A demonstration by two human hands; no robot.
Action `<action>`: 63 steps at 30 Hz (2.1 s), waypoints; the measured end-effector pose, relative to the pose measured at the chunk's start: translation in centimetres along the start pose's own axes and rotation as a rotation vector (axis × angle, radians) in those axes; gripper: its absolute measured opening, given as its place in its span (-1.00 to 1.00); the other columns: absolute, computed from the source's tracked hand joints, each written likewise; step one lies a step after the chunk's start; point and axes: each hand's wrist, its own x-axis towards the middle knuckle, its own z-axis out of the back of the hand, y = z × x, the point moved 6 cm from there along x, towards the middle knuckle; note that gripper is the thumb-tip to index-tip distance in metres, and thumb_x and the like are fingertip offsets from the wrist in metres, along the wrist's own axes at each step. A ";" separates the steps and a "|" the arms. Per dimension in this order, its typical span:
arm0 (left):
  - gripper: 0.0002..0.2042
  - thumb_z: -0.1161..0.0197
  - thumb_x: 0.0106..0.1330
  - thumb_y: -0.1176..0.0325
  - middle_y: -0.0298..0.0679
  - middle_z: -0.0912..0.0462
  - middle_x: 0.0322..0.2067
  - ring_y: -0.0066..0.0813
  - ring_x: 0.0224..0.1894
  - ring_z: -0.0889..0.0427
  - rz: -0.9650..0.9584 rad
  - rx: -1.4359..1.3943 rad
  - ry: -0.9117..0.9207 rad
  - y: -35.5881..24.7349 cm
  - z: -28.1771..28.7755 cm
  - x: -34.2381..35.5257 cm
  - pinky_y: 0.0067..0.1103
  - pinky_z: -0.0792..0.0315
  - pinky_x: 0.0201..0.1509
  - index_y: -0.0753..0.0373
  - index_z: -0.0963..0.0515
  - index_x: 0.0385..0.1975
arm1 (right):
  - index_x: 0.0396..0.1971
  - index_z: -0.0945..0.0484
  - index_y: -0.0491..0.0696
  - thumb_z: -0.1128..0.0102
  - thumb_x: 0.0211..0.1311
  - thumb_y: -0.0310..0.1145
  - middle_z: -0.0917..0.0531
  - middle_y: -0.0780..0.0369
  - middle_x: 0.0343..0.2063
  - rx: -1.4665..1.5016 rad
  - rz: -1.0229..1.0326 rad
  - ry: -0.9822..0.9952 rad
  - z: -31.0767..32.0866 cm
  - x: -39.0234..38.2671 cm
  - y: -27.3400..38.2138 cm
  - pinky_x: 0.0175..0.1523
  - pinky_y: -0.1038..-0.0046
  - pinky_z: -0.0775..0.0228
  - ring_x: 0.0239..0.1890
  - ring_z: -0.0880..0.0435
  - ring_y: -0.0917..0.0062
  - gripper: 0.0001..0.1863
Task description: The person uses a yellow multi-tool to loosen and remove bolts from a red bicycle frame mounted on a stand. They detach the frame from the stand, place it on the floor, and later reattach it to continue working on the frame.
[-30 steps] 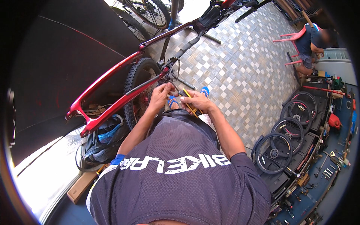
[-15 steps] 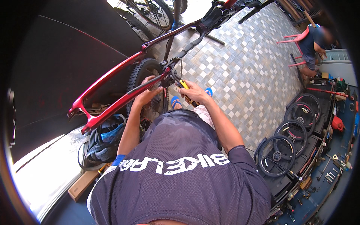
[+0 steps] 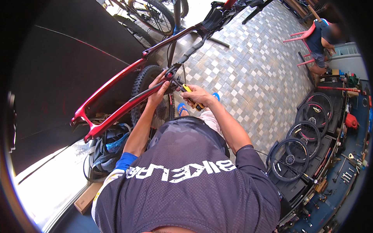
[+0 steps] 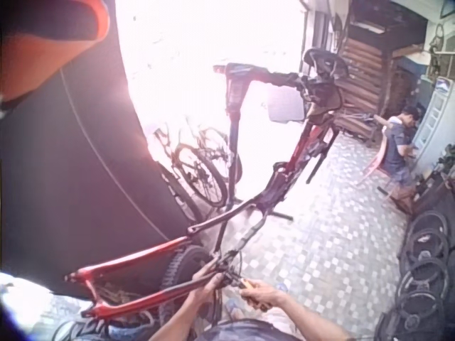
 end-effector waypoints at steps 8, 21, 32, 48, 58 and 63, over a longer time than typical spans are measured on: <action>-0.57 -0.29 0.45 0.41 -0.08 -0.76 -0.09 -0.50 -0.06 -0.70 -0.022 0.167 -0.075 0.4 0.5 0.0 -0.53 -0.56 0.07 0.25 -0.54 0.32 | 0.37 -0.38 -0.01 -0.15 0.38 -0.22 -0.70 -0.08 -0.14 -1.192 0.202 -0.526 -2.5 -1.2 1.4 0.09 -0.02 -0.55 -0.05 -0.72 -0.06 -0.42; -0.64 -0.22 0.44 0.48 -0.08 -0.75 -0.06 -0.40 0.00 -0.73 -0.059 0.230 -0.031 -1.2 0.1 0.6 -0.47 -0.57 0.11 0.33 -0.56 0.22 | 0.37 -0.37 -0.18 -0.05 0.54 0.18 -0.46 0.36 -0.51 0.797 -0.002 0.192 -2.8 -1.9 -4.4 -0.46 0.63 -0.37 -0.58 -0.43 0.70 -0.26; -0.62 -0.24 0.44 0.46 -0.09 -0.74 -0.03 -0.38 0.02 -0.73 -0.046 0.241 -0.017 -1.4 0.1 0.5 -0.47 -0.57 0.12 0.31 -0.56 0.24 | 0.03 -0.60 -0.13 -0.11 0.46 0.26 -0.53 0.27 -0.53 -0.002 0.028 -0.268 -0.2 -2.1 -4.3 -0.43 0.39 -0.43 -0.57 -0.54 0.41 -0.34; -0.60 -0.22 0.47 0.42 -0.09 -0.73 -0.02 -0.47 0.01 -0.67 -0.024 0.180 -0.013 -0.9 0.2 0.3 -0.51 -0.53 0.13 0.32 -0.53 0.28 | 0.05 -0.54 0.14 -0.46 0.07 -0.24 -0.50 0.01 0.05 -1.218 0.408 -0.832 -0.9 -4.3 0.8 0.03 -0.03 -0.59 -0.22 -0.70 -0.12 -0.50; -0.61 -0.22 0.46 0.45 -0.06 -0.74 -0.03 -0.41 0.02 -0.71 -0.004 0.157 -0.022 -0.4 0.1 0.2 -0.49 -0.55 0.13 0.33 -0.54 0.26 | 0.24 -0.47 -0.09 -0.30 0.43 -0.07 -0.70 0.14 -0.19 0.206 -0.052 -0.146 3.9 -2.5 -3.2 -0.25 0.48 -0.61 -0.28 -0.75 0.51 -0.46; -0.61 -0.22 0.45 0.46 -0.06 -0.75 -0.03 -0.37 0.04 -0.72 -0.035 0.179 -0.035 -0.6 -0.1 0.3 -0.46 -0.56 0.14 0.33 -0.54 0.25 | 0.12 -0.47 -0.01 -0.39 0.21 -0.38 -0.64 0.10 -0.20 -0.500 0.261 -0.394 2.8 -3.3 -1.1 -0.15 0.20 -0.64 -0.26 -0.76 0.21 -0.53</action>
